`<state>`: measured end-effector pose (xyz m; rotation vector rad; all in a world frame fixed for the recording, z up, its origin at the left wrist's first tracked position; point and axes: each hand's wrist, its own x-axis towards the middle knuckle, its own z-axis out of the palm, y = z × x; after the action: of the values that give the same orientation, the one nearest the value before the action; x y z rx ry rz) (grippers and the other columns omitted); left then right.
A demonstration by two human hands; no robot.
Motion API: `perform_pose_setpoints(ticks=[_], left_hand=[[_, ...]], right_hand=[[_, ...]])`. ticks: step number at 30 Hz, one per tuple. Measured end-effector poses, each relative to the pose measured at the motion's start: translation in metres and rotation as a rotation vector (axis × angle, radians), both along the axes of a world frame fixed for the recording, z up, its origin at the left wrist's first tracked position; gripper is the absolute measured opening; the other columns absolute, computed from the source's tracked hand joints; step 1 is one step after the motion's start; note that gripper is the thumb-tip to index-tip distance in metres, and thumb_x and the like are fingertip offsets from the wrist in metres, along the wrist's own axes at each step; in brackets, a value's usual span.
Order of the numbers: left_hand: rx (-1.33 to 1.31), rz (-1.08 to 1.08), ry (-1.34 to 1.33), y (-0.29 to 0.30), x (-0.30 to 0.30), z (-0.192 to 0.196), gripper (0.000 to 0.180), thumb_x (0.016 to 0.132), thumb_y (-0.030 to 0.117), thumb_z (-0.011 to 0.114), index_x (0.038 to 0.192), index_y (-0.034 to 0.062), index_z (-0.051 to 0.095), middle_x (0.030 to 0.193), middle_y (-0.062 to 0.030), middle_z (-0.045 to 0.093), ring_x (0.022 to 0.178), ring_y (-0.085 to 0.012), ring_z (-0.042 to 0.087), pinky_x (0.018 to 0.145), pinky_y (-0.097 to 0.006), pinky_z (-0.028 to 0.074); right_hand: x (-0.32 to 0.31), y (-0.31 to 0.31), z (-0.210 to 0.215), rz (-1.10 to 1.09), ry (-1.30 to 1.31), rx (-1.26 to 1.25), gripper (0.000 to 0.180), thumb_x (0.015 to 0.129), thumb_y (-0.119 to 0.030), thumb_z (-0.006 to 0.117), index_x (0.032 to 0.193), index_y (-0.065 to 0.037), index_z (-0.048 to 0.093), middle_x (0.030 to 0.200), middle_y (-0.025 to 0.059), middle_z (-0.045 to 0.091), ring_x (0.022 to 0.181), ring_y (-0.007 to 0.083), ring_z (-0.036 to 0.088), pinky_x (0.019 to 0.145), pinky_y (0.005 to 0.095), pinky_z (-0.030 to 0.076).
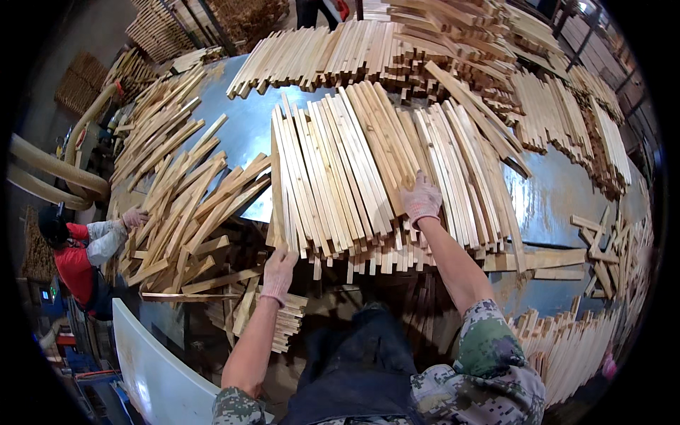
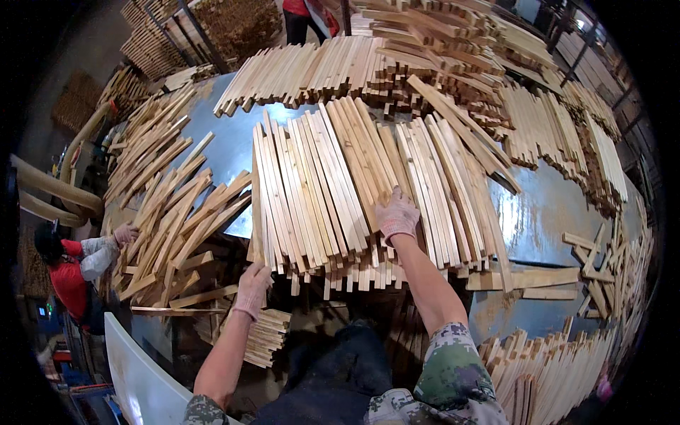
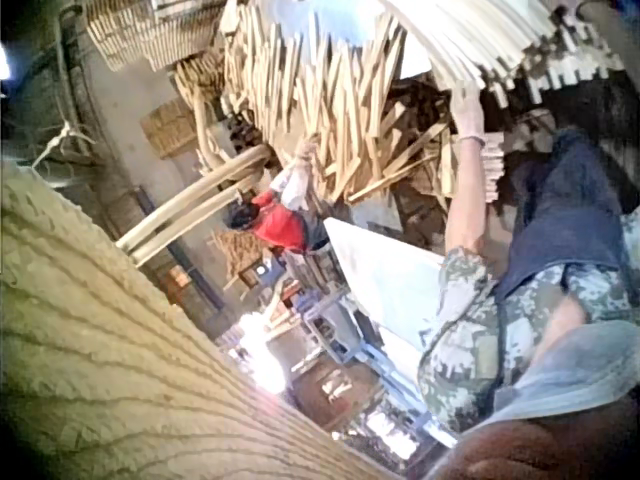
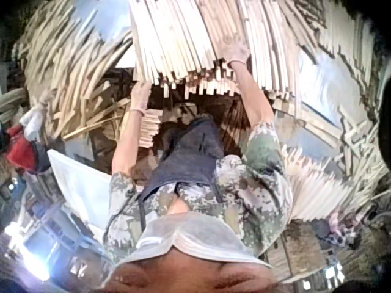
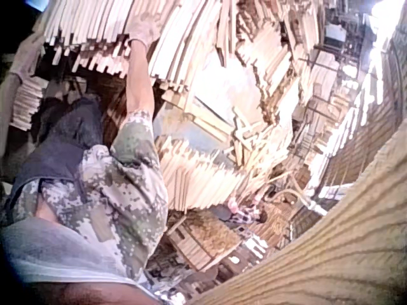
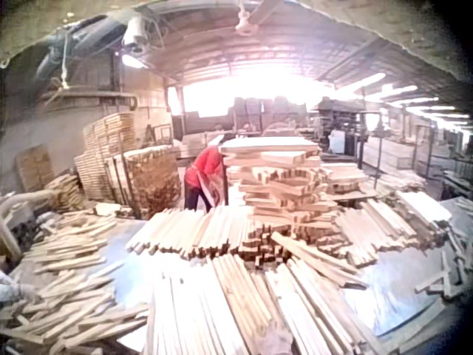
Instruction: The person picks up wooden slats from a pile, aligns them into parallel groups on a table, and feeds them into a processing machine's conveyor belt by hand.
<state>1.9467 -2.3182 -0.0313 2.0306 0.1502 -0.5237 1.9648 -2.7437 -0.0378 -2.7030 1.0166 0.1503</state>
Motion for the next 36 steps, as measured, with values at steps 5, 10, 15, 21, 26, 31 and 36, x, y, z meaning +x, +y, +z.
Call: perform_pose_setpoints(ticks=[5, 10, 15, 21, 26, 31, 36], left_hand=[[0.212, -0.019, -0.086, -0.047, 0.069, -0.01, 0.047, 0.091, 0.04, 0.066, 0.111, -0.0025, 0.061, 0.095, -0.0227, 0.067, 0.09, -0.0369, 0.066, 0.085, -0.045, 0.052], [0.345, -0.097, -0.005, -0.061, 0.109, -0.028, 0.075, 0.091, 0.048, 0.066, 0.146, 0.0001, 0.054, 0.134, -0.03, 0.063, 0.127, -0.0413, 0.06, 0.108, -0.046, 0.047], [0.365, -0.093, -0.065, -0.074, 0.127, -0.043, 0.056, 0.095, 0.032, 0.066, 0.141, 0.0003, 0.059, 0.119, -0.0224, 0.072, 0.108, -0.0327, 0.07, 0.102, -0.04, 0.052], [0.041, 0.049, 0.046, -0.051, 0.146, -0.03, 0.041, 0.094, 0.021, 0.074, 0.127, -0.0009, 0.068, 0.102, -0.0087, 0.077, 0.084, -0.0161, 0.07, 0.076, -0.031, 0.056], [0.204, -0.001, -0.094, -0.051, 0.145, -0.035, 0.045, 0.091, 0.026, 0.072, 0.124, -0.0031, 0.067, 0.108, -0.0217, 0.073, 0.092, -0.0297, 0.07, 0.083, -0.041, 0.056], [0.215, -0.089, -0.192, -0.016, 0.15, -0.077, 0.049, 0.096, 0.029, 0.067, 0.134, -0.0012, 0.062, 0.121, -0.021, 0.068, 0.115, -0.0351, 0.062, 0.103, -0.044, 0.048], [-0.153, 0.15, 0.105, -0.024, 0.149, -0.08, 0.051, 0.1, 0.026, 0.066, 0.145, 0.0025, 0.057, 0.126, -0.0077, 0.068, 0.103, -0.0169, 0.066, 0.092, -0.032, 0.054]], right_hand=[[0.015, -0.017, -0.031, -0.06, -0.159, 0.171, 0.084, 0.089, -0.052, 0.066, 0.153, -0.002, 0.047, 0.135, 0.0249, 0.066, 0.12, 0.0411, 0.064, 0.106, 0.0469, 0.05], [0.043, -0.023, -0.002, 0.019, 0.053, 0.344, 0.075, 0.084, -0.055, 0.068, 0.13, 0.004, 0.063, 0.126, 0.028, 0.068, 0.119, 0.0425, 0.065, 0.104, 0.0466, 0.05], [0.055, -0.016, 0.008, -0.027, 0.112, 0.403, 0.087, 0.086, -0.064, 0.067, 0.137, 0.006, 0.061, 0.13, 0.0289, 0.067, 0.122, 0.0382, 0.065, 0.105, 0.0426, 0.051], [0.024, 0.028, -0.011, 0.163, 0.042, 0.343, 0.091, 0.095, -0.063, 0.06, 0.153, 0.005, 0.045, 0.144, 0.0259, 0.061, 0.131, 0.0355, 0.062, 0.114, 0.0393, 0.046], [0.015, 0.036, -0.009, 0.125, 0.157, 0.515, 0.082, 0.101, -0.056, 0.046, 0.155, 0.005, 0.041, 0.147, 0.0309, 0.055, 0.139, 0.0416, 0.052, 0.12, 0.0444, 0.039], [0.008, 0.017, -0.01, 0.305, 0.072, 0.551, 0.053, 0.104, -0.043, 0.048, 0.132, 0.001, 0.056, 0.131, 0.0286, 0.064, 0.121, 0.0415, 0.062, 0.104, 0.0468, 0.05], [-0.029, 0.01, -0.051, -0.028, -0.219, 0.956, 0.045, 0.104, -0.032, 0.052, 0.134, 0.0, 0.061, 0.128, 0.0235, 0.067, 0.113, 0.0376, 0.067, 0.1, 0.0437, 0.052]])
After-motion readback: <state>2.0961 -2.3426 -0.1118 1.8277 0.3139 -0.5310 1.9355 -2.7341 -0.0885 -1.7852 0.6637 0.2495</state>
